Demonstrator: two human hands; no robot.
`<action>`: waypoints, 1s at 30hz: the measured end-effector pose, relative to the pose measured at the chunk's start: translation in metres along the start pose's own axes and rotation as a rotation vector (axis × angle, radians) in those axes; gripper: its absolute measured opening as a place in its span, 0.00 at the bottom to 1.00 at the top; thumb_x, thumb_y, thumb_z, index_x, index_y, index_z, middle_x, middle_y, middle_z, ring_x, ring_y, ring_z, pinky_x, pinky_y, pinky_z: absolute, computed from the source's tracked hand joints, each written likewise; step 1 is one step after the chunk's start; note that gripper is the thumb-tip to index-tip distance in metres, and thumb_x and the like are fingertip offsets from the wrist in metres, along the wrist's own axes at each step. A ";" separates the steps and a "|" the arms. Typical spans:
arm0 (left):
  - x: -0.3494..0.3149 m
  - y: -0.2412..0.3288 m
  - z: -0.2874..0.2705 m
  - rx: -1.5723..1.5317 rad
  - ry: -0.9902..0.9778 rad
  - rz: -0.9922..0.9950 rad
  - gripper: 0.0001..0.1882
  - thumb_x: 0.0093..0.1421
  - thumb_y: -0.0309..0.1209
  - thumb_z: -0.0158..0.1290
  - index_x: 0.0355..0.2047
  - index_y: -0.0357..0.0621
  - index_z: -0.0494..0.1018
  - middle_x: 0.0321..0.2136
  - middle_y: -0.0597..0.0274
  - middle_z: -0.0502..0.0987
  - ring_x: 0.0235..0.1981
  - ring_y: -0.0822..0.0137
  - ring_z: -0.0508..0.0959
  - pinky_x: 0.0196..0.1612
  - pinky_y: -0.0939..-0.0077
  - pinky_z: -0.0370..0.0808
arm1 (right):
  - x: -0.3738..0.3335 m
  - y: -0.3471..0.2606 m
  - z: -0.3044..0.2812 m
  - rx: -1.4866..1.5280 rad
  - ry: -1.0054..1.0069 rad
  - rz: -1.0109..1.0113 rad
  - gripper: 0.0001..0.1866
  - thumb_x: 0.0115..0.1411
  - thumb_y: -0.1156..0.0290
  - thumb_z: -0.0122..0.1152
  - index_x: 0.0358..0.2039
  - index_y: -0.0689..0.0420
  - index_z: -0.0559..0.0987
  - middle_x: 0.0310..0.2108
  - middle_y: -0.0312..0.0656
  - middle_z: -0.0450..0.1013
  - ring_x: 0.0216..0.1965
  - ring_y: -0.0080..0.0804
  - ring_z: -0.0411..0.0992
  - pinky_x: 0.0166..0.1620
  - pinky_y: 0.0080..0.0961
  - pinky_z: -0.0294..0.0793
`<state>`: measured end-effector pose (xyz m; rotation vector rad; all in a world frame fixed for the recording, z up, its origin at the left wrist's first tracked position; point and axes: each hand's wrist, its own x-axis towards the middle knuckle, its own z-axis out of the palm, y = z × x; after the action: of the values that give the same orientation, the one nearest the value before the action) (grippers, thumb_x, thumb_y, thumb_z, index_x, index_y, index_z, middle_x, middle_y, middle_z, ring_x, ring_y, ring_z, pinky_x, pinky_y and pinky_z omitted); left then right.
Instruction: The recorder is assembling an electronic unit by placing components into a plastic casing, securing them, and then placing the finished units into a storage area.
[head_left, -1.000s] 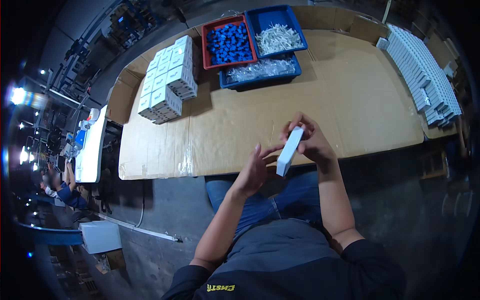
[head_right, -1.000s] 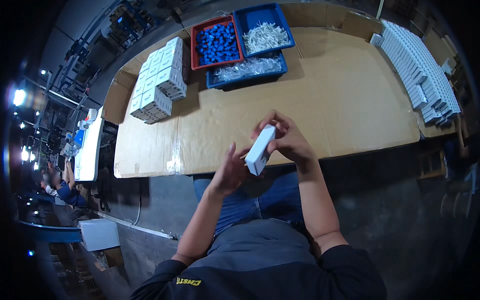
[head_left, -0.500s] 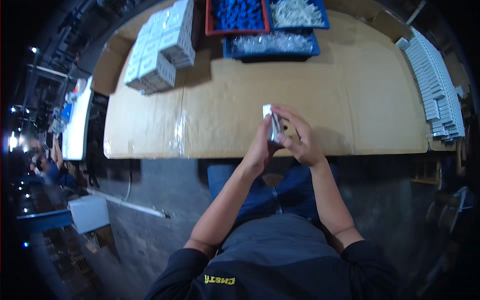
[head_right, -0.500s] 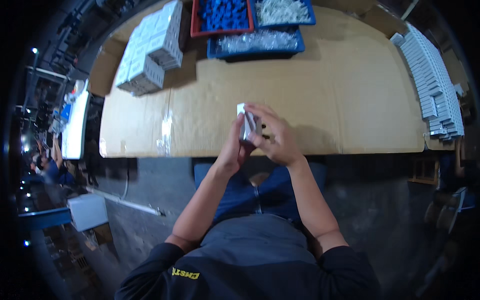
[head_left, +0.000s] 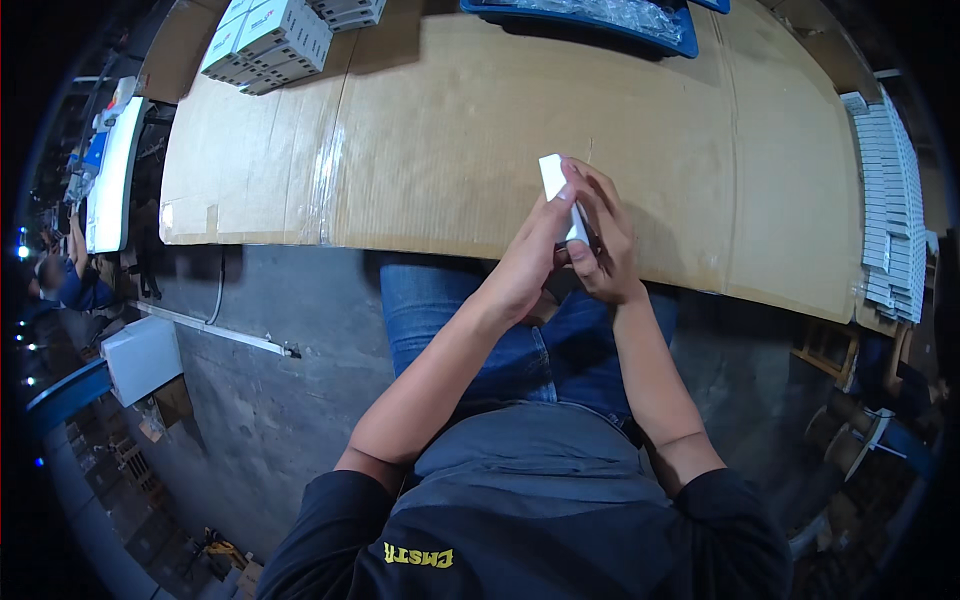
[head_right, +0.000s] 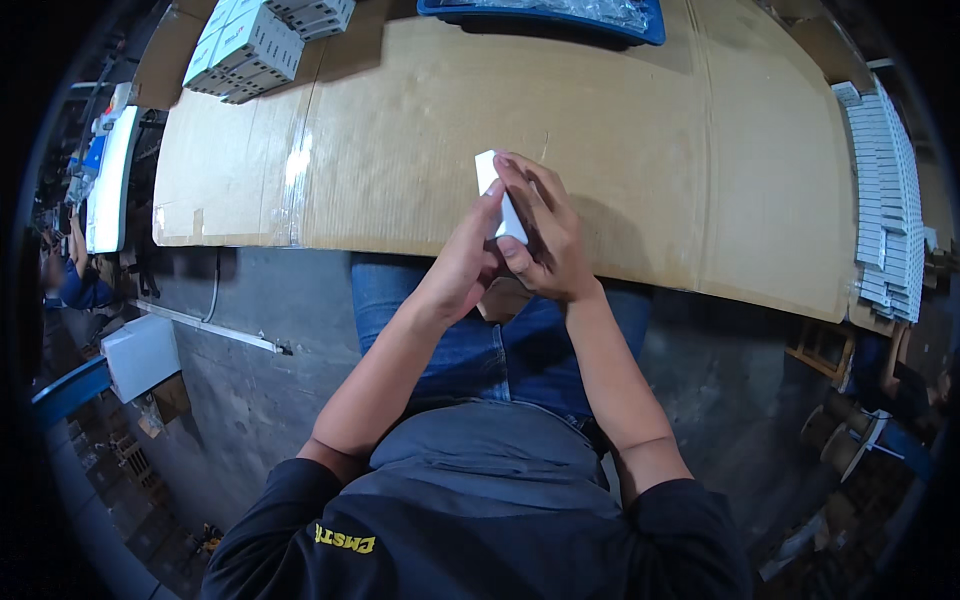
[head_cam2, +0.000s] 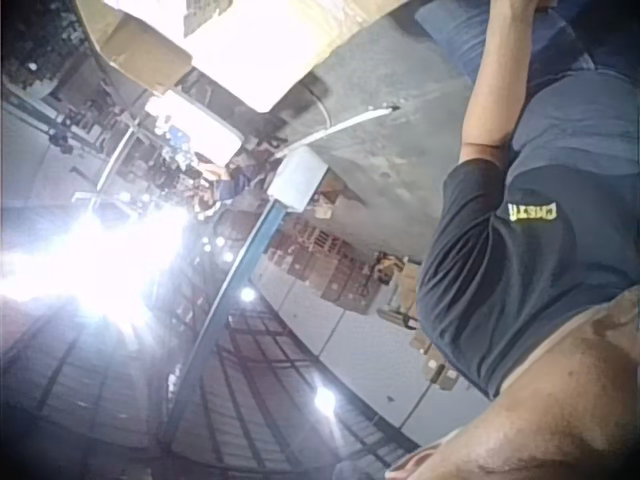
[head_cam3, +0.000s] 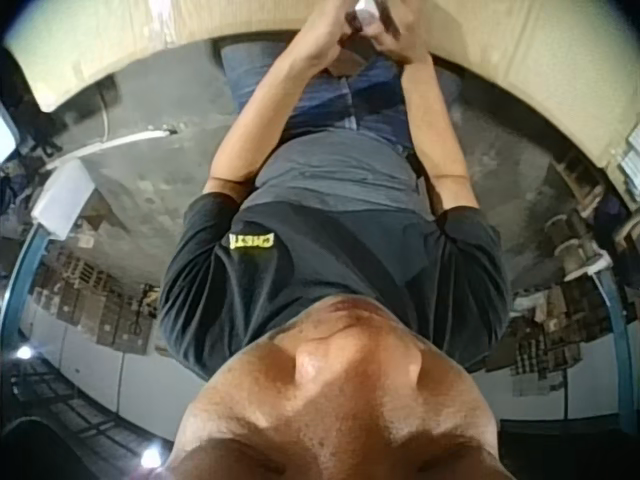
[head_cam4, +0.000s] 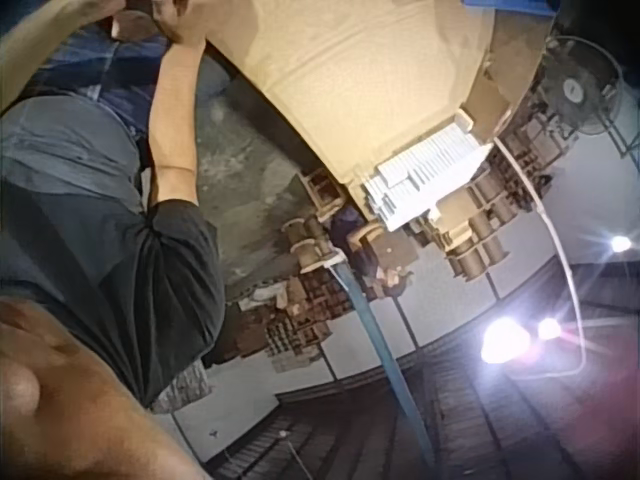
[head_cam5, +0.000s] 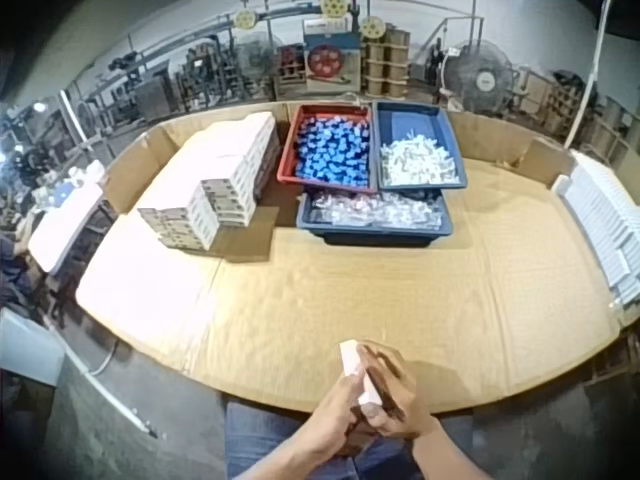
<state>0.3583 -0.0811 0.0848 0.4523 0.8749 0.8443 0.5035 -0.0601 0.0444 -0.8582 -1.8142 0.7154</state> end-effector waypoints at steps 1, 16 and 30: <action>-0.002 0.002 0.002 0.065 -0.036 0.005 0.35 0.74 0.60 0.40 0.68 0.45 0.61 0.54 0.58 0.73 0.53 0.66 0.78 0.53 0.70 0.77 | -0.001 0.001 0.001 -0.003 0.046 -0.027 0.36 0.66 0.49 0.56 0.62 0.68 0.74 0.61 0.59 0.70 0.61 0.56 0.70 0.63 0.44 0.70; -0.005 -0.016 0.019 0.152 0.046 0.222 0.32 0.76 0.56 0.40 0.67 0.43 0.61 0.49 0.60 0.74 0.46 0.72 0.77 0.47 0.74 0.78 | -0.010 0.006 0.008 -0.030 0.178 -0.124 0.45 0.70 0.37 0.45 0.63 0.73 0.71 0.60 0.65 0.71 0.57 0.60 0.74 0.58 0.47 0.74; -0.007 -0.017 0.023 0.107 0.052 0.192 0.29 0.76 0.53 0.40 0.63 0.41 0.63 0.40 0.64 0.73 0.36 0.77 0.76 0.36 0.81 0.75 | -0.014 -0.004 0.012 -0.162 0.227 -0.118 0.42 0.76 0.42 0.35 0.62 0.75 0.71 0.58 0.68 0.72 0.59 0.62 0.75 0.58 0.44 0.76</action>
<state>0.3823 -0.0971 0.0899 0.6179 0.9378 0.9910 0.4952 -0.0751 0.0357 -0.8919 -1.7173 0.3834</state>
